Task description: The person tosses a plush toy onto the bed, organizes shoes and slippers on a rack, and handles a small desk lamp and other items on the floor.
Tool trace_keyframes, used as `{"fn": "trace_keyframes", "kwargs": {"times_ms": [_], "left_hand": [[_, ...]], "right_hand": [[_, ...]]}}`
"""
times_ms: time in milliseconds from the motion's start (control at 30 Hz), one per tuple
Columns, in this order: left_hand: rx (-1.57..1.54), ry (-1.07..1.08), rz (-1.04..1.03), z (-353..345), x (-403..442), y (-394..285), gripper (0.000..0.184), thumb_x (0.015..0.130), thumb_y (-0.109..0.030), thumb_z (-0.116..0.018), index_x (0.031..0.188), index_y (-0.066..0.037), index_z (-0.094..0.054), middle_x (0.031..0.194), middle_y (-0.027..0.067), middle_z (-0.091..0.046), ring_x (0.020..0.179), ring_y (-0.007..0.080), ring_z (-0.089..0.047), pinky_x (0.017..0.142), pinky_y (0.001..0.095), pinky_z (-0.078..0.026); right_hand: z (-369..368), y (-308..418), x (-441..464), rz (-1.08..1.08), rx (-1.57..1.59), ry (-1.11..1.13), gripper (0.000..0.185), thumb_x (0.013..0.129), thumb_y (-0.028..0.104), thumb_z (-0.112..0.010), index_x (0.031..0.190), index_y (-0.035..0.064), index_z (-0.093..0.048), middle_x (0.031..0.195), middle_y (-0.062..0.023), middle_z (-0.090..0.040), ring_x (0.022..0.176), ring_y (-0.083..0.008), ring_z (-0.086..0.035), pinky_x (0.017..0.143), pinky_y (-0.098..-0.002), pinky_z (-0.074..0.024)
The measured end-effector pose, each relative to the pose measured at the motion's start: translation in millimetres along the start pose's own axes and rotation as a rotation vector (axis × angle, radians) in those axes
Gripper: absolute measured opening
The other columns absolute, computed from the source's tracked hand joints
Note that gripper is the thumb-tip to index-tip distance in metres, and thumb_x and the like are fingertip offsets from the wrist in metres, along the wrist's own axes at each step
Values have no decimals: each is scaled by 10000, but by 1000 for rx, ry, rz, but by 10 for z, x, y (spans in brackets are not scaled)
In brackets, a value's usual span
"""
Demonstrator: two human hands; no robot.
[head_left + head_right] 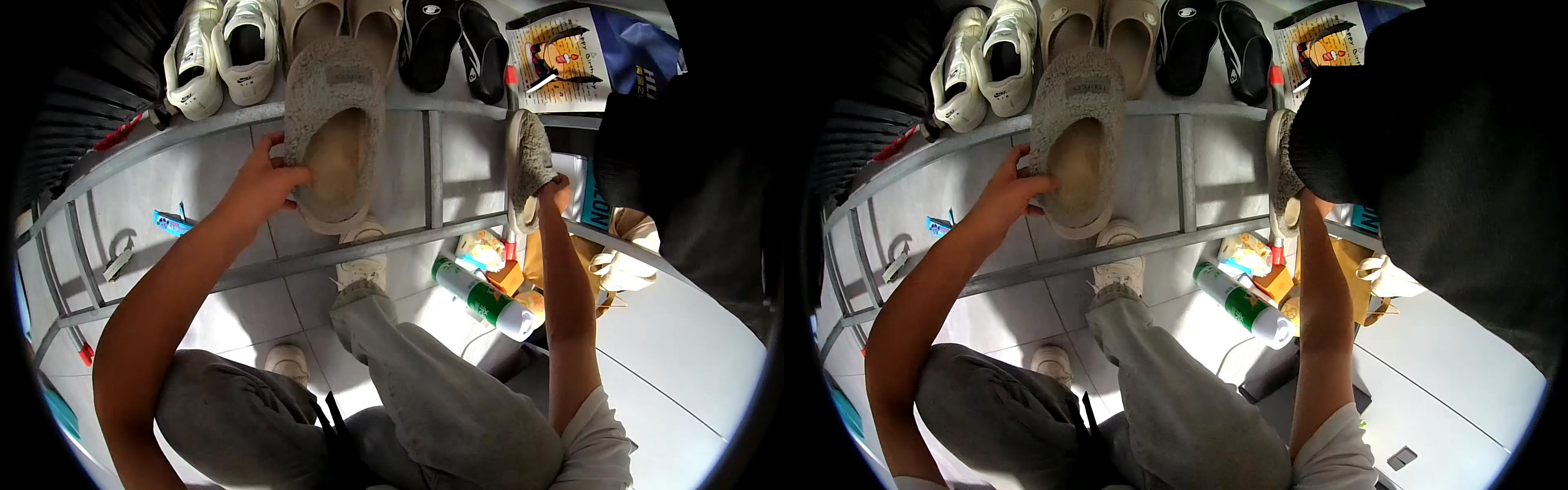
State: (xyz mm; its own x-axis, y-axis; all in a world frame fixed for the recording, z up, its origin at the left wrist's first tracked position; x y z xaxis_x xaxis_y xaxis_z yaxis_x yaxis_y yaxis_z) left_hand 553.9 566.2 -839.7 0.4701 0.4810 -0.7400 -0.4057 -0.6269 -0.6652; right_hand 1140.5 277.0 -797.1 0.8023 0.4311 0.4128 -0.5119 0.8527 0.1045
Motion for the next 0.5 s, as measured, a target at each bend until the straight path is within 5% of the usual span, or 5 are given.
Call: {"fn": "trace_keyframes", "kwargs": {"times_ms": [167,233,367,433,500], "left_hand": [[-43,33,-41,-26,46,31,859,822,-206,-755,1524,-78,-276,1279,150,-617,1148,262,-614,856,403,-537],[-31,41,-59,-45,54,15,850,824,-182,-760,1518,-80,-279,1272,155,-619,1118,261,-630,837,396,-546],[-34,76,-149,-265,122,-5,821,816,-112,-757,1487,-59,-286,1264,210,-607,1049,285,-658,830,413,-563],[-35,108,-214,-518,125,-73,812,820,-75,-748,1479,-53,-275,1255,236,-595,1024,293,-665,835,417,-566],[15,142,-285,-806,80,-211,817,838,-37,-737,1488,-61,-243,1236,241,-587,1006,286,-667,830,403,-565]], "right_hand": [[-89,24,-39,-98,242,191,519,812,193,-677,1300,44,-582,1107,-198,-704,936,-422,-684,859,-480,-533],[51,277,-24,11,256,270,508,843,175,-673,1323,50,-561,1089,-171,-697,905,-357,-673,818,-426,-530],[1341,2207,-718,1027,20,-96,493,906,140,-666,1370,62,-519,1053,-117,-684,843,-227,-650,735,-317,-523],[833,1994,-638,229,515,486,489,914,181,-706,1357,58,-538,1036,-76,-692,827,-147,-639,687,-249,-492],[898,2608,-1156,-226,880,996,463,911,199,-728,1318,38,-579,1031,-55,-700,811,-106,-625,672,-237,-484]]}}
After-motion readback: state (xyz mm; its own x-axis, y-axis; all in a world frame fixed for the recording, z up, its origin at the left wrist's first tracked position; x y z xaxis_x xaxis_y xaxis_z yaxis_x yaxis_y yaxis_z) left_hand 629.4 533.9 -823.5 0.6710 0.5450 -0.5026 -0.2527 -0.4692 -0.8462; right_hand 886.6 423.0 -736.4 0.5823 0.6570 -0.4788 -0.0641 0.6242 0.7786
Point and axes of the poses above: each hand's wrist, its own x-axis towards the middle knuckle, its own z-axis out of the back of the hand, y = z × x, the point moved 10 cm from there along x, towards the middle knuckle
